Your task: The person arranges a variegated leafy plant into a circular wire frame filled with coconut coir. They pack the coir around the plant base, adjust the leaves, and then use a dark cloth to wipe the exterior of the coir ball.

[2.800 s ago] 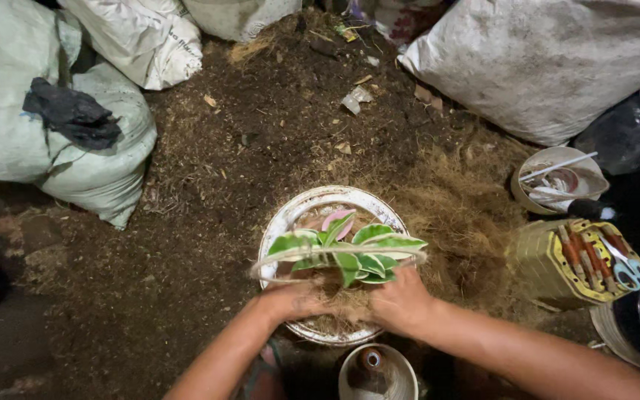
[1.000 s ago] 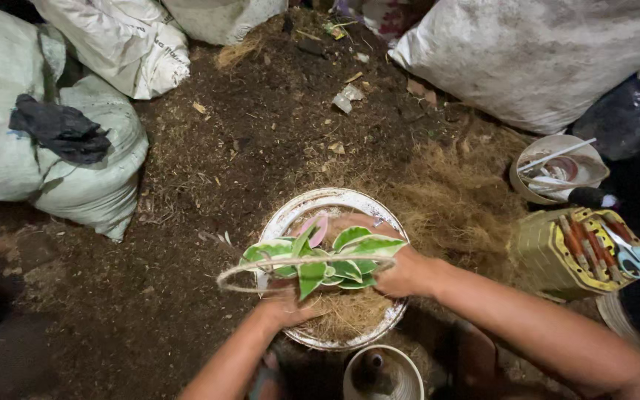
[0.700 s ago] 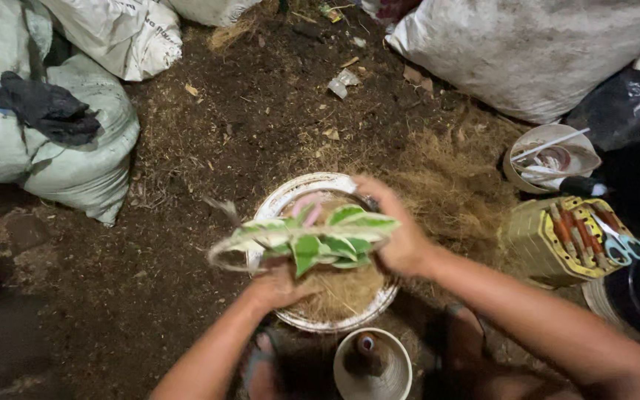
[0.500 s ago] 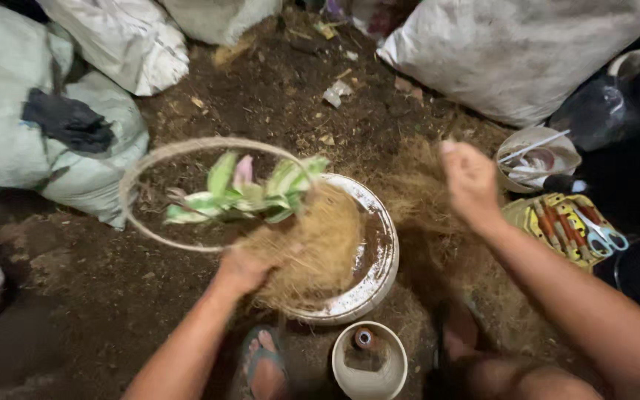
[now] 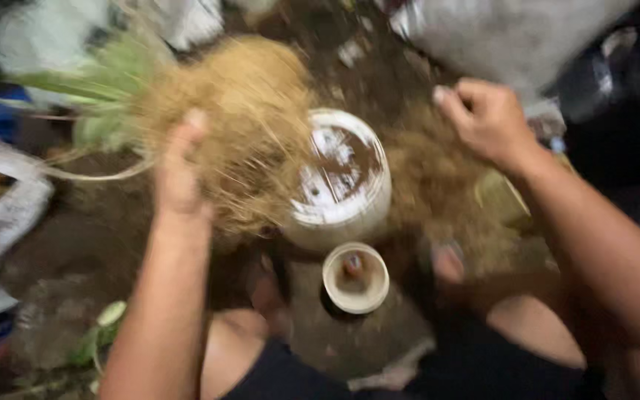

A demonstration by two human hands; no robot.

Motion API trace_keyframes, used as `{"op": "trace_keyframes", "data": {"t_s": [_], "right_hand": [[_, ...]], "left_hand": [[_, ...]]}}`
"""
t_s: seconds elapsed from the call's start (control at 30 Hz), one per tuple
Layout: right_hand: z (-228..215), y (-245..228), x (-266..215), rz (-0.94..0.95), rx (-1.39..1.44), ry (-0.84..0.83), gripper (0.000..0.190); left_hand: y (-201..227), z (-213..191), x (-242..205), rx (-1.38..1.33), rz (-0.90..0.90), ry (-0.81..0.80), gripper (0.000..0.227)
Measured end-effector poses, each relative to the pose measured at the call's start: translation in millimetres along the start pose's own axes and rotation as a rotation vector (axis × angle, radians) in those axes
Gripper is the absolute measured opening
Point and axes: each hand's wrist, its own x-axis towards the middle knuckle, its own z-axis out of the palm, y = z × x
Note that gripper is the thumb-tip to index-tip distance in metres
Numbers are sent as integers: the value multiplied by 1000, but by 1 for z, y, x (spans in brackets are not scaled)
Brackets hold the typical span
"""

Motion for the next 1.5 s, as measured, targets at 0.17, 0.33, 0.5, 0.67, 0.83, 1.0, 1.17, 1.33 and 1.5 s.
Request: {"op": "trace_keyframes", "data": {"t_s": [0.17,0.33,0.5,0.67,0.83,1.0,1.17,1.33,1.5], "right_hand": [[5,34,-53,-20,223,116,52],[29,68,-84,305,641,62,24],[113,113,-112,525,985,56,20],[205,129,-172,589,609,-40,14],[222,101,-208,439,142,-189,20],[204,46,-202,625,-53,-431,27],[198,30,-206,371,-212,-521,35],[244,33,-234,-337,-149,-703,33],[305,36,-250,-412,-399,-1008,31]], "left_hand": [[-10,-46,-53,0,220,-7,26],[-5,-52,-68,-262,183,-139,23],[3,-45,-60,-372,31,-105,39],[4,-52,-48,-254,168,-225,34],[5,-69,-45,-296,164,-248,28],[2,-81,-43,-261,252,-170,22],[-1,-90,-41,-232,304,-120,19],[-11,-93,-41,-209,355,-58,20],[-15,-85,-46,-140,405,-21,21]]}}
